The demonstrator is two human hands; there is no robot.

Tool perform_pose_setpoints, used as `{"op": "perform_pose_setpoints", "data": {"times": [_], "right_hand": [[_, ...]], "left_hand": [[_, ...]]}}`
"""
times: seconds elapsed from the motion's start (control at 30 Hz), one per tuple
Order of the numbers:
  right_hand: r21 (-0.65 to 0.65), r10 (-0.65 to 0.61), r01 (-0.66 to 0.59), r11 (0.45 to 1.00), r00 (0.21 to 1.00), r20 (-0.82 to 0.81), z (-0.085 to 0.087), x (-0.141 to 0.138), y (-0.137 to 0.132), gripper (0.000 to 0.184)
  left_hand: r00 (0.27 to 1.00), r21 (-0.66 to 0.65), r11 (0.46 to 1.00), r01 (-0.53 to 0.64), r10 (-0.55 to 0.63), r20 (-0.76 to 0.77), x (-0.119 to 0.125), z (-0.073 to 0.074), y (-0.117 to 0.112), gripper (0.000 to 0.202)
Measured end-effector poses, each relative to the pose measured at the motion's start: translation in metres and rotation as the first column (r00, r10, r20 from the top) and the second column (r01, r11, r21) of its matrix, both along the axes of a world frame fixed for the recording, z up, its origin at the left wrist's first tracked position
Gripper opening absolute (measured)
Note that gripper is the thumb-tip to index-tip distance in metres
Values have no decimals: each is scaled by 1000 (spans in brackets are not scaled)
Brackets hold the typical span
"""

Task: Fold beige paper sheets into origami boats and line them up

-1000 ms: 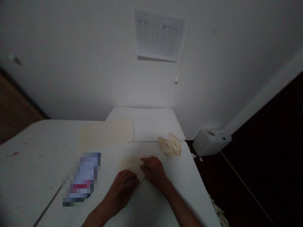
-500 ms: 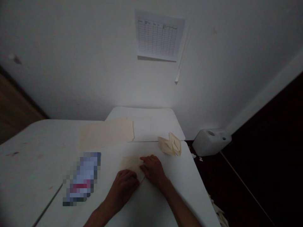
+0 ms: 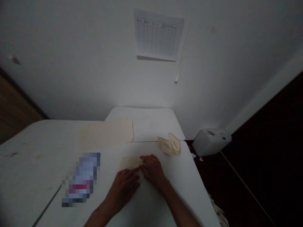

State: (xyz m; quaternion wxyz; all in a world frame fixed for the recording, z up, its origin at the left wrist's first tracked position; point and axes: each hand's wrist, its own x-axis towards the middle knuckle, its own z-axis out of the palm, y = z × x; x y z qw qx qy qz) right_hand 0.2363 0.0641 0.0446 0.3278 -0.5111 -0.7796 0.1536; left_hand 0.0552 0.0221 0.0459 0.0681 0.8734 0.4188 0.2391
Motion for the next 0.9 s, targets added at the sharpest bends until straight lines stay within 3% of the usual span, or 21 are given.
{"op": "perform_pose_setpoints", "data": {"times": [0.3,0.9], "right_hand": [[-20,-32,32,999,999,-2,1,-3,0,34],[5,10,-10,1000,1000,-13,4,12,5,36]], "left_hand": [[994,-29,1000,7,-10,-112,2,10,-2,20],[989,64,997,31,-21,-150,-1,0,-2,19]]}}
